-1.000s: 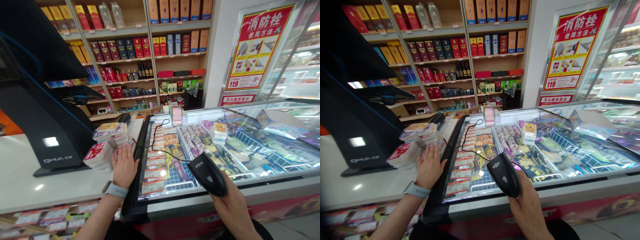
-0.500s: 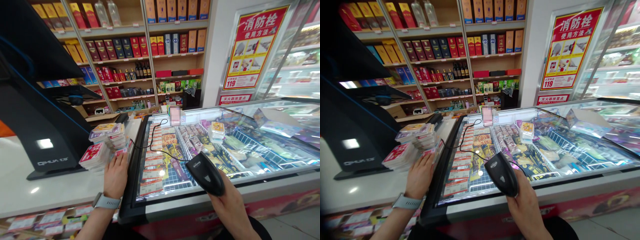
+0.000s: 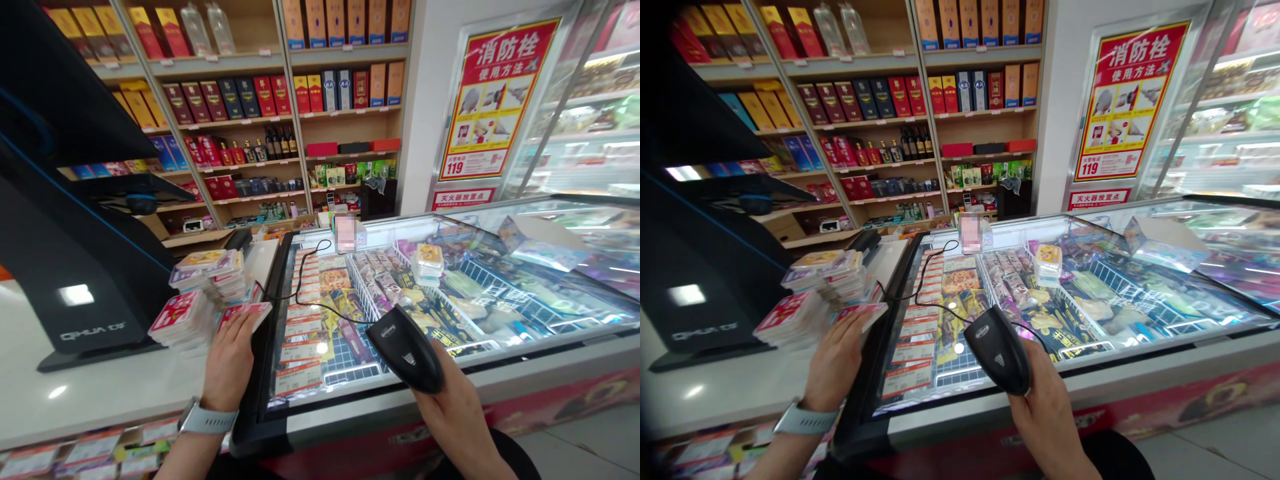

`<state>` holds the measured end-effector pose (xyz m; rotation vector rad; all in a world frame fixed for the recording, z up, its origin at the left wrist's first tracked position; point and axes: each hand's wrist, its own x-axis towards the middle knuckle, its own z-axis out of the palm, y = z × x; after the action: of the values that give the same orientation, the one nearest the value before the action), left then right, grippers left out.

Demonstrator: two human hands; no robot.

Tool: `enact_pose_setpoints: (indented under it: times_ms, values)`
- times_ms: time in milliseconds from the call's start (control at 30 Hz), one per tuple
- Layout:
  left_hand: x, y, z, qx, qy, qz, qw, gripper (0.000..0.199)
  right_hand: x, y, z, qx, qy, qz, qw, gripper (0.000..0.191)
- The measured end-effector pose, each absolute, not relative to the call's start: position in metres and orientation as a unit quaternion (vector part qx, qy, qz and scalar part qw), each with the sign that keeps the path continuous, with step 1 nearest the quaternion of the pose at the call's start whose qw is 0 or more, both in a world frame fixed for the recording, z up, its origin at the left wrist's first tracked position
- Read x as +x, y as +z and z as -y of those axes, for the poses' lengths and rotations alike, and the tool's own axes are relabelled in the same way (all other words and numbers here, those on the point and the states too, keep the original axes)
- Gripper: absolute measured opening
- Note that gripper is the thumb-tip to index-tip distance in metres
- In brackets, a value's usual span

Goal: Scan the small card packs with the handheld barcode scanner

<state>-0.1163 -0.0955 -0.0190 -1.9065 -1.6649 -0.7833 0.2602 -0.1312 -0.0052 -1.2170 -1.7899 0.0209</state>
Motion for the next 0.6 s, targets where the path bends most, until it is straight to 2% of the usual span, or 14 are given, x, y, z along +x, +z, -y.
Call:
enact_pose_setpoints:
  times_ms: [467, 600]
  values:
    - [-0.08, -0.007, 0.077, -0.676, -0.443, 0.588, 0.027, 0.024, 0.26, -0.009, 0.13, -0.492, -0.01, 0.733, 0.47, 0.033]
    - [-0.073, -0.008, 0.065, -0.679, -0.463, 0.565, -0.072, 0.021, 0.26, -0.009, 0.13, -0.495, -0.009, 0.733, 0.467, 0.034]
